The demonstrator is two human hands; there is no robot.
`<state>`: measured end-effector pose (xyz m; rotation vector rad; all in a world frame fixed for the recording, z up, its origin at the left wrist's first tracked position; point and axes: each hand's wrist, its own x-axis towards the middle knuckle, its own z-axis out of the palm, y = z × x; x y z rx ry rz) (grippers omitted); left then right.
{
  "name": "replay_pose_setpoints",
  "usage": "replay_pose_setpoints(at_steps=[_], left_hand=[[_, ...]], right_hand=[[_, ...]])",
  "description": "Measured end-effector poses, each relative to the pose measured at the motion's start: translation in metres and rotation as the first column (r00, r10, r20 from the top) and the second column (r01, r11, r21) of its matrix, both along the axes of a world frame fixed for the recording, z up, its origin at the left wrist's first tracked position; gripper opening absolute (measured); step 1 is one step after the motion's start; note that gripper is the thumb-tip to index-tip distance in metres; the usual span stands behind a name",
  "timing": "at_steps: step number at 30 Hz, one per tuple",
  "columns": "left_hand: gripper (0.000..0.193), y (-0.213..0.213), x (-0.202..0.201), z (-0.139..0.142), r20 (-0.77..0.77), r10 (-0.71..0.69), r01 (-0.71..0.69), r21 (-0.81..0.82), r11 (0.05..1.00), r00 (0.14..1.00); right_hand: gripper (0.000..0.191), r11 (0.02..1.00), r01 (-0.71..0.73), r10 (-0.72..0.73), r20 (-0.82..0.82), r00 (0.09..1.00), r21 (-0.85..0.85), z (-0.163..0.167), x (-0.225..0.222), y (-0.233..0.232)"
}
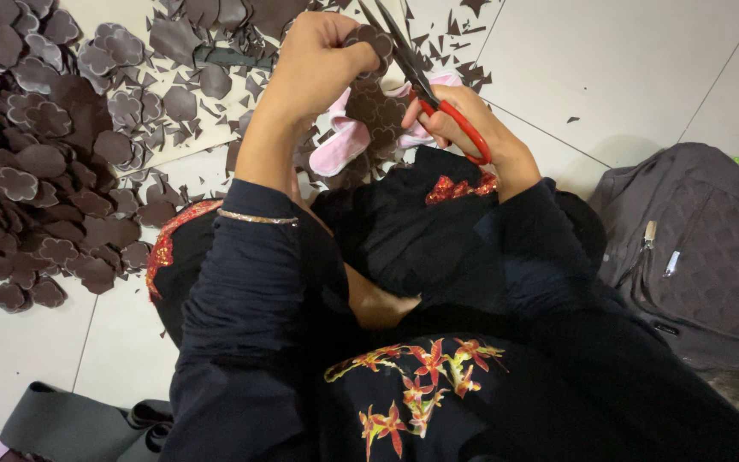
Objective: The person sits on the floor and uses red-handled scissors to cut flower-shaped pieces from a dark brown sheet. They hold the sheet with the left hand and cut along pre-drawn outlines, dropping finished shapes onto a growing pile on the floor.
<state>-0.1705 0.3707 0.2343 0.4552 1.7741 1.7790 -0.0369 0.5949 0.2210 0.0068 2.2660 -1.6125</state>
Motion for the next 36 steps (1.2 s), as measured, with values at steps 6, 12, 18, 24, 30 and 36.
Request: replay_pose_setpoints(at_steps=[6, 12, 18, 24, 30, 36], left_hand=[[0.015, -0.002, 0.003, 0.004, -0.043, 0.002, -0.004, -0.037, 0.999, 0.999], [0.011, -0.003, 0.005, 0.007, -0.044, -0.001, 0.001, 0.013, 1.0, 0.999], [0.006, 0.0, 0.003, 0.005, -0.02, 0.009, -0.009, 0.035, 0.999, 1.0], [0.007, 0.0, 0.003, 0.002, 0.013, 0.018, -0.019, 0.056, 0.998, 1.0], [0.007, 0.0, 0.001, -0.005, -0.014, -0.002, 0.003, 0.061, 0.998, 1.0], [0.014, 0.012, 0.003, -0.024, 0.2, 0.077, -0.11, 0.162, 0.981, 0.977]], right_hand=[[0.094, 0.998, -0.045, 0.043, -0.038, 0.998, -0.044, 0.004, 0.003, 0.0], [0.095, 0.984, -0.052, 0.042, -0.058, 0.997, -0.172, 0.007, 0.007, -0.003], [0.094, 0.979, -0.051, 0.034, -0.087, 0.996, -0.199, 0.005, 0.006, -0.008], [0.095, 0.979, -0.055, 0.037, -0.095, 0.995, -0.194, 0.0, 0.009, -0.005], [0.093, 0.984, -0.044, 0.034, -0.06, 0.998, -0.171, -0.017, 0.008, 0.007], [0.081, 0.95, 0.136, -0.173, -0.114, 0.978, -0.28, -0.029, 0.009, 0.009]])
